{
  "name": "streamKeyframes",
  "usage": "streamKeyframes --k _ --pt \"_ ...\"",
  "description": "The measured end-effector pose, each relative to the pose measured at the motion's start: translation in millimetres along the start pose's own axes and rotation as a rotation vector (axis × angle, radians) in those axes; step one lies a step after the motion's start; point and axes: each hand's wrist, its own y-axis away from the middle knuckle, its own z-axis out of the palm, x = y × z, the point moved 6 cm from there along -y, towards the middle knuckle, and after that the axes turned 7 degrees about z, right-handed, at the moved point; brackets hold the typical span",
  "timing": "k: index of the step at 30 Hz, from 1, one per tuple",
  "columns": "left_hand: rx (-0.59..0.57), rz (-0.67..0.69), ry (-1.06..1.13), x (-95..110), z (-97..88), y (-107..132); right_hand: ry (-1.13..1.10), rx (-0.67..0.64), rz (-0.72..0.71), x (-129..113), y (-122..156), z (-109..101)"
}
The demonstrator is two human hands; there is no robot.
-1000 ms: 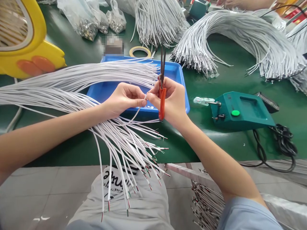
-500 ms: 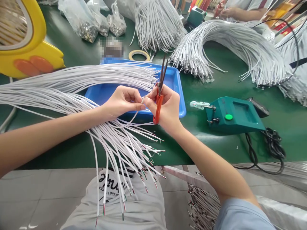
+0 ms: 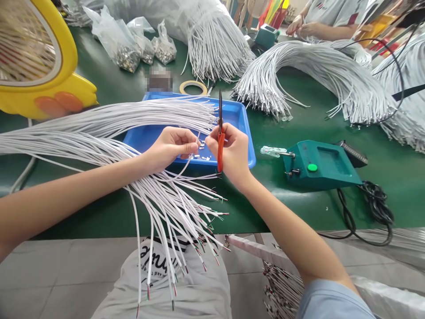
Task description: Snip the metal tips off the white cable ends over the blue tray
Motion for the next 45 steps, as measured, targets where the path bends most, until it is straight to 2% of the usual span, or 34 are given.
streamKeyframes --k 8,15,18,21,24,27,32,39,45 --pt "-0.014 -0.036 0.045 -1.0 1.8 -0.5 -0.075 -0.025 -0.057 -1.4 -1.6 -3.0" --pt "-0.039 -0.008 0.046 -2.0 1.8 -1.2 0.056 -0.010 -0.040 -6.9 -0.2 -0.7" --pt "0.002 0.013 0.035 3.2 -2.5 -1.9 0.146 -0.015 -0.028 -3.8 -3.4 -0.8" --pt "0.102 0.077 -0.034 13.2 -12.5 -4.8 0.262 -0.040 -0.001 3.9 -8.3 -1.7" --pt "0.153 0.102 -0.006 18.6 -19.9 -8.0 0.403 -0.078 0.005 9.8 -10.9 -1.5" --pt "0.128 0.096 0.006 18.5 -20.9 -9.8 0.501 -0.107 -0.024 10.0 -9.7 0.7" --pt "0.083 0.143 -0.107 19.5 -17.7 -9.2 0.610 -0.139 -0.061 6.3 -6.7 5.3" --pt "0.026 0.176 -0.152 20.1 -13.9 -8.0 0.621 -0.159 -0.102 3.6 -4.5 7.3" --pt "0.038 0.169 -0.163 19.7 -14.1 -8.5 0.632 -0.178 -0.104 3.0 -5.0 8.0"
